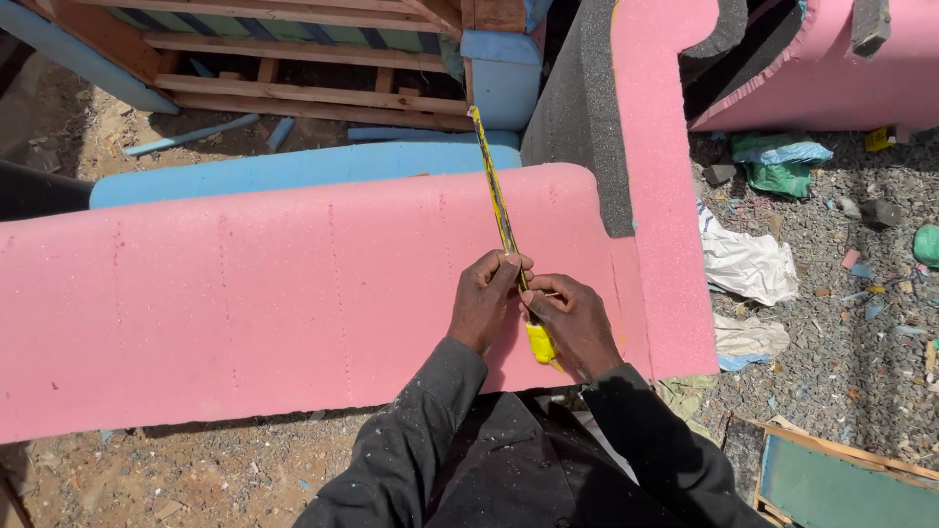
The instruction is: Measuring the dimensions of a pink upholstery foam sheet using a tape measure and marking it for cutting.
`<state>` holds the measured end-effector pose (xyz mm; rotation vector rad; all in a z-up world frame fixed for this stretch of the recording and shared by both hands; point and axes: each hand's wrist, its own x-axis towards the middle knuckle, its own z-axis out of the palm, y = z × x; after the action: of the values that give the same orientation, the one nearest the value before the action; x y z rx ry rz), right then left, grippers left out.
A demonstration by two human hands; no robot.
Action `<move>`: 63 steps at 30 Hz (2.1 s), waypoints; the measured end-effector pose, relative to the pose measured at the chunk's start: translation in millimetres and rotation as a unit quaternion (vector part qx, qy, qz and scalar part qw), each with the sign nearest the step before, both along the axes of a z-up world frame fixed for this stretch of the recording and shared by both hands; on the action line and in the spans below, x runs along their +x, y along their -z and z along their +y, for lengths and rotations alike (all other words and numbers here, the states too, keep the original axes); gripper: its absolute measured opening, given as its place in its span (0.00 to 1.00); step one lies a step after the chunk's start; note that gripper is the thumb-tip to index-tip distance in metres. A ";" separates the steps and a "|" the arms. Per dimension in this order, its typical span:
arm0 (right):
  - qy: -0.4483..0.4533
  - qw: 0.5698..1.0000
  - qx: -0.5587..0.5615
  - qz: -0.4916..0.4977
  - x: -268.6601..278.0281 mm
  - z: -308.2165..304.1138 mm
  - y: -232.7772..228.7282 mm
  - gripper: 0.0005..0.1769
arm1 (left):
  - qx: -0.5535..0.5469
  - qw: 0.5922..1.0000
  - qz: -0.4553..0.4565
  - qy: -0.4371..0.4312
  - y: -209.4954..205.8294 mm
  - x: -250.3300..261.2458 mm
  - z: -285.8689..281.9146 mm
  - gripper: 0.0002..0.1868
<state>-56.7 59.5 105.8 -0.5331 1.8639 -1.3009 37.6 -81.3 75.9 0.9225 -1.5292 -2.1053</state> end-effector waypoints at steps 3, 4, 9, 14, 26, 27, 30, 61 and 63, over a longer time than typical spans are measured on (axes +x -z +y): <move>0.057 0.997 0.041 0.025 19.2 -16.6 -34.0 0.21 | 0.029 0.999 0.004 -0.017 22.0 5.9 -9.0 0.19; 0.054 0.997 0.042 0.023 14.9 -20.7 -23.4 0.21 | 0.030 0.999 0.002 -0.020 27.1 11.6 -16.8 0.19; 0.148 0.989 0.006 0.004 1.6 -38.1 -24.8 0.20 | 0.040 0.998 -0.033 -0.019 47.7 31.8 -46.8 0.22; 0.180 0.983 0.017 0.040 -38.8 -47.3 -3.3 0.18 | 0.024 0.996 -0.078 -0.043 38.1 27.6 -71.2 0.21; 0.118 0.981 0.096 0.116 -129.6 -73.3 75.7 0.14 | -0.070 0.982 -0.169 -0.034 22.0 22.8 -91.4 0.28; 0.117 0.984 0.079 0.113 -132.1 -75.0 73.9 0.14 | -0.078 0.983 -0.162 -0.031 16.2 22.0 -91.7 0.28; 0.086 0.978 0.089 0.167 -142.8 -75.5 63.2 0.13 | -0.058 0.987 -0.149 -0.027 2.6 24.2 -96.7 0.29; -0.064 0.956 0.194 0.210 -228.6 -141.5 65.2 0.10 | -0.197 0.945 -0.259 -0.026 -1.5 -68.6 -126.3 0.29; -0.097 0.944 0.225 0.220 -237.2 -141.4 89.1 0.10 | -0.187 0.941 -0.282 -0.031 0.0 -71.3 -127.8 0.29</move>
<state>-293.9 -82.0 16.6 -0.7771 2.3159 -0.6198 -33.7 -209.2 76.0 1.4724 -2.0433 -1.4821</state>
